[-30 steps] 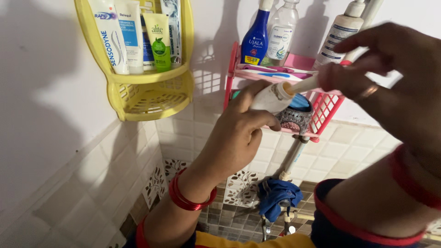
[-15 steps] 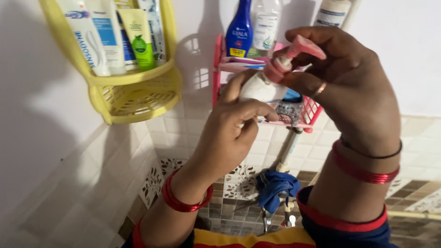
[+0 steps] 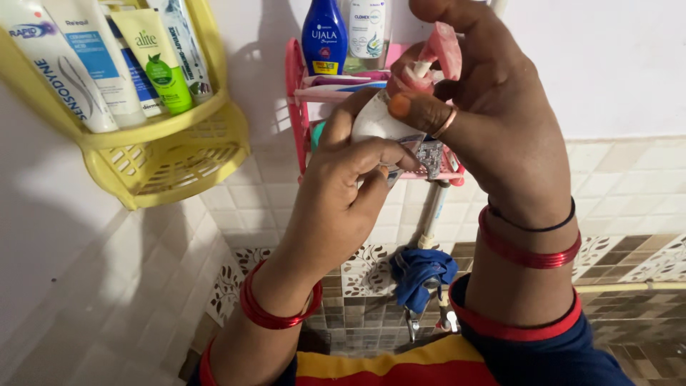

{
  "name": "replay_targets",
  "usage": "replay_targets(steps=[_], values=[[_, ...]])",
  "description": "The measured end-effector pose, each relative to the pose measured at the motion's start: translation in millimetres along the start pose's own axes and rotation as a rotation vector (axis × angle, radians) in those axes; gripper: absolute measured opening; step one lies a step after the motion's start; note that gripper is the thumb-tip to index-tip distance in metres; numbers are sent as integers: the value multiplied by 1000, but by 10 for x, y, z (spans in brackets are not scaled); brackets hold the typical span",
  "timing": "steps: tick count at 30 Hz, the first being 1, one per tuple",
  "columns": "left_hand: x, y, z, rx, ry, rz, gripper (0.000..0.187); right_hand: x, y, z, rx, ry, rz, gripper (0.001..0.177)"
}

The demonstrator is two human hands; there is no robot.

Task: The person refills a liquid soap bottle from a larger container, secures the pump, and places it on a pink wall-mounted rack. They then adjust several toothpaste tubes and other toiletries in a yellow corner caddy, arranging them neatly.

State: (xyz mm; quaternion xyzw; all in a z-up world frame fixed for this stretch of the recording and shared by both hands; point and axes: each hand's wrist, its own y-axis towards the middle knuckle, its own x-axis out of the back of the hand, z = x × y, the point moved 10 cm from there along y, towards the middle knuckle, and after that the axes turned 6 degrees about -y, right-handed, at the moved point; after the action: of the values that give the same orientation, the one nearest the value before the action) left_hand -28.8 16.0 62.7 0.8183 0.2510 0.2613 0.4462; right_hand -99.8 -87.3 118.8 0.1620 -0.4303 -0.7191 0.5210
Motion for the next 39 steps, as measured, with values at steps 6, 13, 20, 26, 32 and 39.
replay_targets(steps=[6,13,20,26,32,39], values=[[-8,0,15,-15,-43,-3,29,31,15,-66,-14,24,-56,53],[8,-13,59,34,-33,-50,18,-24,59,-157,-60,40,-75,51],[67,-98,161,60,21,-99,32,43,52,-305,-142,24,-113,54],[27,-111,157,39,-53,-75,33,85,41,-306,-129,215,0,63],[21,-97,131,44,-50,-86,32,137,11,-384,-141,161,-55,72],[-20,-96,42,-18,50,-48,32,98,7,-296,-114,196,10,68]])
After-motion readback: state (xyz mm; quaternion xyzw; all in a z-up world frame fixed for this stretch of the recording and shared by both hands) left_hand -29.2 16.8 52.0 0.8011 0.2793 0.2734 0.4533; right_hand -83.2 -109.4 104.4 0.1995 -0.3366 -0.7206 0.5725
